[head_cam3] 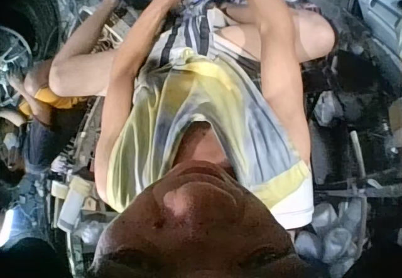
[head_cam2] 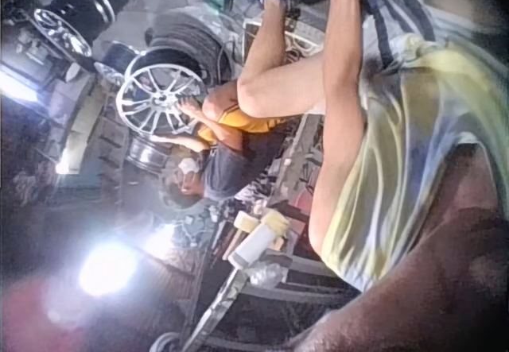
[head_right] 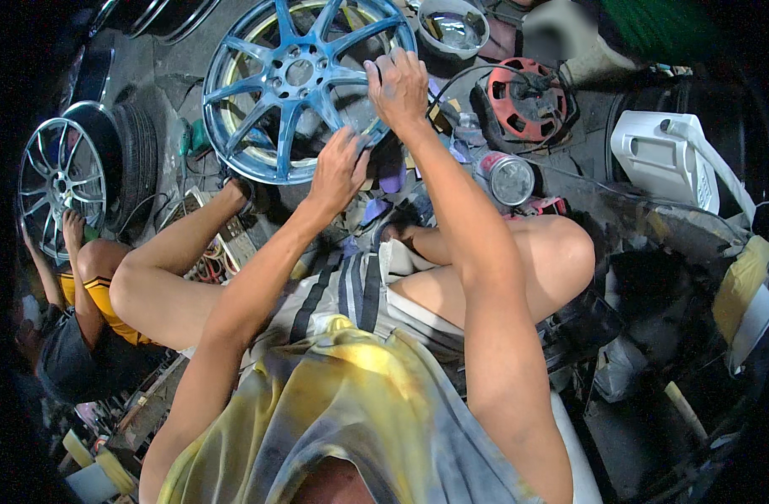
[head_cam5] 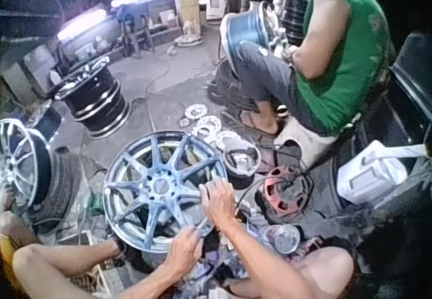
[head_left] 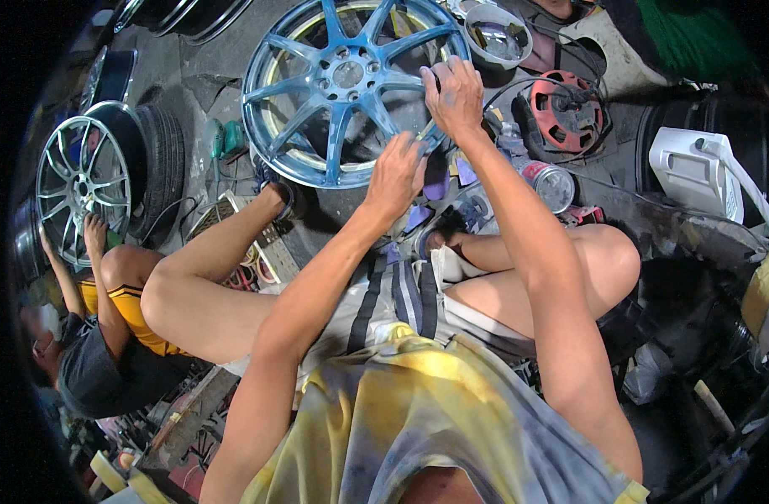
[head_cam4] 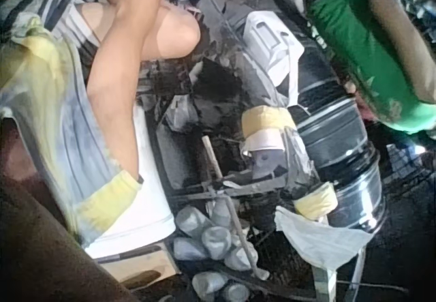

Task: The person scrubs a blue car wheel with a purple sponge while sitting on the floor. They repeatedly rub the spokes and rim, occasionally adjusting their grip and the wheel's position.

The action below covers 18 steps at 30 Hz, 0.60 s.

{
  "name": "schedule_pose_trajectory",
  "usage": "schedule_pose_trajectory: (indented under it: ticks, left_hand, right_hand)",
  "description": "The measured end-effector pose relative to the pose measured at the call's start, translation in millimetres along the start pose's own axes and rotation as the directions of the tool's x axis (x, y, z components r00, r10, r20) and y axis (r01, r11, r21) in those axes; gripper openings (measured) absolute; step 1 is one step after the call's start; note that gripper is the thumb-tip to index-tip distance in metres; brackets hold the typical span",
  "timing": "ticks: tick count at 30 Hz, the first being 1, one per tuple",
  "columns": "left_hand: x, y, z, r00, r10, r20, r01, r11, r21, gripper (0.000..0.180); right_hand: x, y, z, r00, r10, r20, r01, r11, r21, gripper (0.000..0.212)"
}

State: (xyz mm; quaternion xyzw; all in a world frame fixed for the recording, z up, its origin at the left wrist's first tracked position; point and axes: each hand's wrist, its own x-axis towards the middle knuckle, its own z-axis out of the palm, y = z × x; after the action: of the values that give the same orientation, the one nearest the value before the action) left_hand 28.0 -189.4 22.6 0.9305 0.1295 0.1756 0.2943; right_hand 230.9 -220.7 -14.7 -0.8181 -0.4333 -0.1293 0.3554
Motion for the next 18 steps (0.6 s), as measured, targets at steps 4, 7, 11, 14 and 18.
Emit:
schedule_pose_trajectory:
  ticks: [4, 7, 11, 14, 18]
  left_hand:
    - [-7, -9, -1, 1.0, 0.017, -0.023, -0.018, 0.999, -0.04, 0.027]
    - [-4, -7, 8, 1.0, 0.01, -0.016, -0.01, 1.0, 0.014, 0.025]
    - [18, -10, -8, 0.996, 0.077, 0.047, -0.081, 0.992, 0.099, 0.022]
    - [35, -34, -60, 0.979, -0.131, -0.155, 0.157, 0.973, 0.169, 0.016]
    - [33, -44, -60, 0.994, -0.001, -0.11, 0.009, 0.997, 0.071, 0.013]
  right_hand:
    - [2, 1, 0, 1.0, 0.02, -0.004, -0.02, 1.0, -0.006, 0.023]
    - [2, 1, 0, 1.0, 0.016, -0.013, -0.016, 1.0, 0.001, 0.021]
    - [1, 3, 1, 1.0, 0.018, 0.012, -0.018, 1.0, 0.001, 0.023]
    - [2, 3, 1, 0.999, 0.007, -0.035, -0.006, 0.999, 0.046, 0.022]
    - [1, 3, 1, 0.999, 0.013, -0.031, -0.012, 0.999, 0.039, 0.023]
